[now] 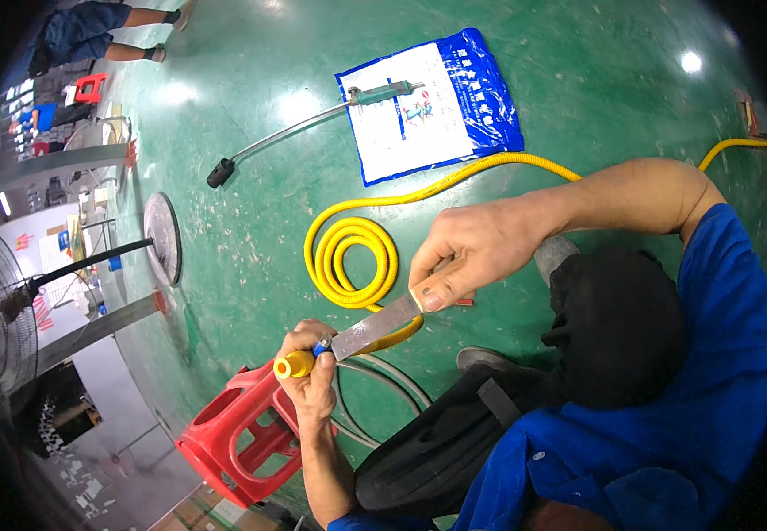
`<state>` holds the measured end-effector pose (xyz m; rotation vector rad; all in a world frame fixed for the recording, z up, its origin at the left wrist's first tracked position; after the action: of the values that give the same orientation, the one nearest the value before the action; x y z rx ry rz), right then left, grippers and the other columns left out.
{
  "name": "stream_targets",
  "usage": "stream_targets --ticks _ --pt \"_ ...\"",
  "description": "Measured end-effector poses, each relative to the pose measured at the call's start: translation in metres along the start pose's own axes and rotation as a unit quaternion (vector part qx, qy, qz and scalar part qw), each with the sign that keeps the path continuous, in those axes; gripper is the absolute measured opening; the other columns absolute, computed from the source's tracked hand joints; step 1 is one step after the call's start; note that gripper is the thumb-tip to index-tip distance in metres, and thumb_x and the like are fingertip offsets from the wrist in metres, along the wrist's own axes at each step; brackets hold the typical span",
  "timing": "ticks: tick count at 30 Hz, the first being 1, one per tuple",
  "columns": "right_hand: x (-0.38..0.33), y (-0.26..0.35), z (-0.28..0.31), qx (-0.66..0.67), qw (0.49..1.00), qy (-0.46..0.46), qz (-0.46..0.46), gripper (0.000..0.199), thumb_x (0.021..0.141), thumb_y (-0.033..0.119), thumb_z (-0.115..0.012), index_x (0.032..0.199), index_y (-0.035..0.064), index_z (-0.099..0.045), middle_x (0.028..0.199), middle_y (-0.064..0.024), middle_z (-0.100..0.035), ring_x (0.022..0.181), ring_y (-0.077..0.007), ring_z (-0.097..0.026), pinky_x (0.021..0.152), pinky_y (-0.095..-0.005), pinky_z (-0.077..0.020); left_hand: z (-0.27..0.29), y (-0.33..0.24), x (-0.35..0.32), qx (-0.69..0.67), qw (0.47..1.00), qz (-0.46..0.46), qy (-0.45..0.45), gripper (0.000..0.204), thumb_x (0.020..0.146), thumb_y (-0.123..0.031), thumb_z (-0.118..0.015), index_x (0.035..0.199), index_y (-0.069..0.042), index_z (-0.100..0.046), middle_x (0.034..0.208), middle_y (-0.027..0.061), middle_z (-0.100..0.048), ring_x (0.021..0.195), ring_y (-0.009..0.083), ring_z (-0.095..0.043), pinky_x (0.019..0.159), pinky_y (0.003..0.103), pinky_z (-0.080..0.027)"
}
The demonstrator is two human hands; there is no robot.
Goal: Assembling and finishing a hose with a metal fitting using a utility knife and a file.
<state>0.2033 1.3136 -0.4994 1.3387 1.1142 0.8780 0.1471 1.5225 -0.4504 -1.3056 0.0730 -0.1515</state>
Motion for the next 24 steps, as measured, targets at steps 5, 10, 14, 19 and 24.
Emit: stream_targets --ticks 5,10,14,19,24 --pt "-0.001 0.004 0.002 -0.015 1.0 0.002 0.011 0.032 0.094 0.034 -0.062 0.096 0.0022 -0.068 0.071 -0.0001 -0.065 0.067 -0.0094 -0.058 0.06 -0.0285 -0.044 -0.001 -0.006 0.001 0.005 0.999 -0.045 0.024 0.02 0.079 -0.013 -0.07 0.083 0.0 -0.055 0.075 0.0115 -0.057 0.064 0.0208 -0.052 0.06 0.032 -0.043" --pt "0.0 -0.001 0.0 -0.009 1.0 0.012 0.011 0.033 0.094 0.035 -0.063 0.094 0.0025 -0.068 0.071 -0.0004 -0.065 0.068 -0.0097 -0.059 0.06 -0.0286 -0.0444 -0.004 -0.006 0.002 0.023 0.997 -0.061 0.047 0.02 0.074 -0.011 -0.07 0.082 0.0 -0.054 0.073 0.0121 -0.056 0.062 0.0221 -0.052 0.058 0.033 -0.043" --pt "0.0 0.002 -0.001 -0.005 1.0 0.017 0.012 0.033 0.093 0.035 -0.063 0.094 0.0024 -0.068 0.072 -0.0012 -0.065 0.068 -0.01 -0.059 0.06 -0.0287 -0.0448 -0.007 -0.013 0.003 0.032 0.996 -0.066 0.056 0.02 0.073 -0.009 -0.07 0.081 0.001 -0.055 0.073 0.0123 -0.056 0.062 0.0225 -0.052 0.058 0.033 -0.043" --pt "-0.001 -0.001 0.0 -0.012 1.0 0.02 0.001 0.034 0.093 0.036 -0.064 0.096 0.0021 -0.069 0.073 -0.0017 -0.066 0.069 -0.0101 -0.06 0.062 -0.0285 -0.0457 -0.01 -0.012 0.003 0.02 0.996 -0.066 0.063 0.02 0.072 -0.008 -0.07 0.082 0.001 -0.055 0.074 0.0123 -0.056 0.063 0.0226 -0.052 0.059 0.033 -0.043" --pt "-0.002 -0.003 -0.001 0.0 1.0 0.012 0.014 0.033 0.092 0.034 -0.065 0.097 0.0015 -0.069 0.074 -0.0021 -0.066 0.07 -0.0105 -0.061 0.062 -0.0286 -0.0462 -0.011 -0.013 0.002 0.003 0.995 -0.075 0.069 0.02 0.073 -0.009 -0.071 0.083 0.001 -0.056 0.075 0.0132 -0.057 0.064 0.0228 -0.052 0.06 0.033 -0.043"
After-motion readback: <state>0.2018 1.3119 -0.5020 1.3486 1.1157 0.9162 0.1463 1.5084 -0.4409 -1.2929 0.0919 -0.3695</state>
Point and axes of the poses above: each hand's wrist, its own x-axis towards the middle knuckle, its own z-axis out of the back of the hand, y = z × x, the point moved 8 cm from there along x, towards the middle knuckle
